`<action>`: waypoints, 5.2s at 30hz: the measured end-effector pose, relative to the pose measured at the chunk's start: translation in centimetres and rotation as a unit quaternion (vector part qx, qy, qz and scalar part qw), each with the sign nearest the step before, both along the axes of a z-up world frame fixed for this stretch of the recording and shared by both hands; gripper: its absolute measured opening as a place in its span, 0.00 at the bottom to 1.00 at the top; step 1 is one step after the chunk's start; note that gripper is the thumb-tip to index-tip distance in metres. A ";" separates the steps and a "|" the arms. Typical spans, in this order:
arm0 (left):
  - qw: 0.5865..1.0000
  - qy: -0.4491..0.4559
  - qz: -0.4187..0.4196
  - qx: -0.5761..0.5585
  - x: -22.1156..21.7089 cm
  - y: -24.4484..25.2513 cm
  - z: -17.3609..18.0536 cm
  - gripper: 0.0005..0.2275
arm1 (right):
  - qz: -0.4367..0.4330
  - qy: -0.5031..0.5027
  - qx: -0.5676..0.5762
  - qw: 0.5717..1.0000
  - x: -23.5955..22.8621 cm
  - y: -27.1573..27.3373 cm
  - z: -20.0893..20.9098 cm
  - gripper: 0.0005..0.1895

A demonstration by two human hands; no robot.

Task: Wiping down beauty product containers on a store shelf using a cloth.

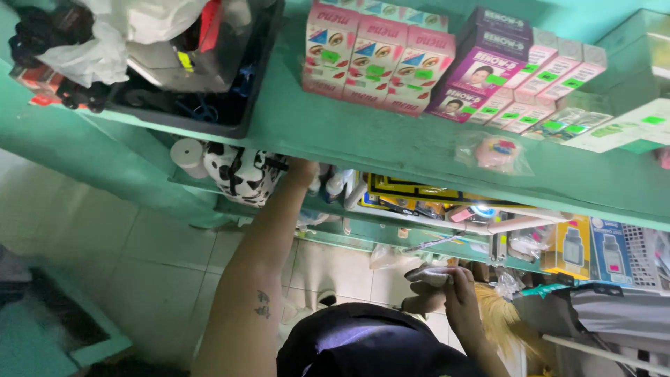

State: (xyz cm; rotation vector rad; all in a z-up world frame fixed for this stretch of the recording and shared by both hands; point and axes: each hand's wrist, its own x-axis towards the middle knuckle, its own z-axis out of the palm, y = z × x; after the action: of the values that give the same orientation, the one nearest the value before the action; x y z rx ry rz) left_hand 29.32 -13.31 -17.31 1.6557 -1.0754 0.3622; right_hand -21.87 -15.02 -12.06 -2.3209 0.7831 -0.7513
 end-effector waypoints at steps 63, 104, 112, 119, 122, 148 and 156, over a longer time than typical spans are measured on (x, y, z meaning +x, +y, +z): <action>0.870 0.441 -0.217 0.031 -25.6 8.1 21.0 0.09 | 0.102 -0.234 0.625 0.738 5.6 3.2 8.0 0.24; 0.817 0.312 -0.480 0.066 -28.7 10.3 24.9 0.55 | -0.004 -0.420 0.625 0.658 6.7 -0.9 6.3 0.28; 0.831 0.276 -0.480 0.052 -28.2 10.0 25.7 0.52 | 0.083 -0.440 0.646 0.618 6.8 0.0 10.8 0.28; 0.732 0.464 -0.494 0.060 -28.3 9.2 22.2 0.31 | -0.014 -0.418 0.677 0.606 5.1 -0.8 8.2 0.26; 0.631 0.575 -0.519 -0.028 -28.4 8.6 21.2 0.26 | 0.153 -0.423 0.709 0.542 5.8 0.4 12.7 0.27; 0.539 0.686 -0.475 0.118 -29.8 10.5 18.8 0.15 | 0.042 -0.228 0.091 0.968 5.4 1.7 14.0 0.12; 0.575 0.606 -0.530 0.148 -26.3 12.7 14.9 0.13 | -0.123 -0.295 0.282 0.905 3.9 -1.2 7.4 0.17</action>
State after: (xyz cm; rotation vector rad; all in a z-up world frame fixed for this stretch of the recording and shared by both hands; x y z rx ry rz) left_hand 3.03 -0.65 -2.38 0.7829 -0.7677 -1.6163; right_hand -18.00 -16.25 -4.69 -1.3835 0.8673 -1.0924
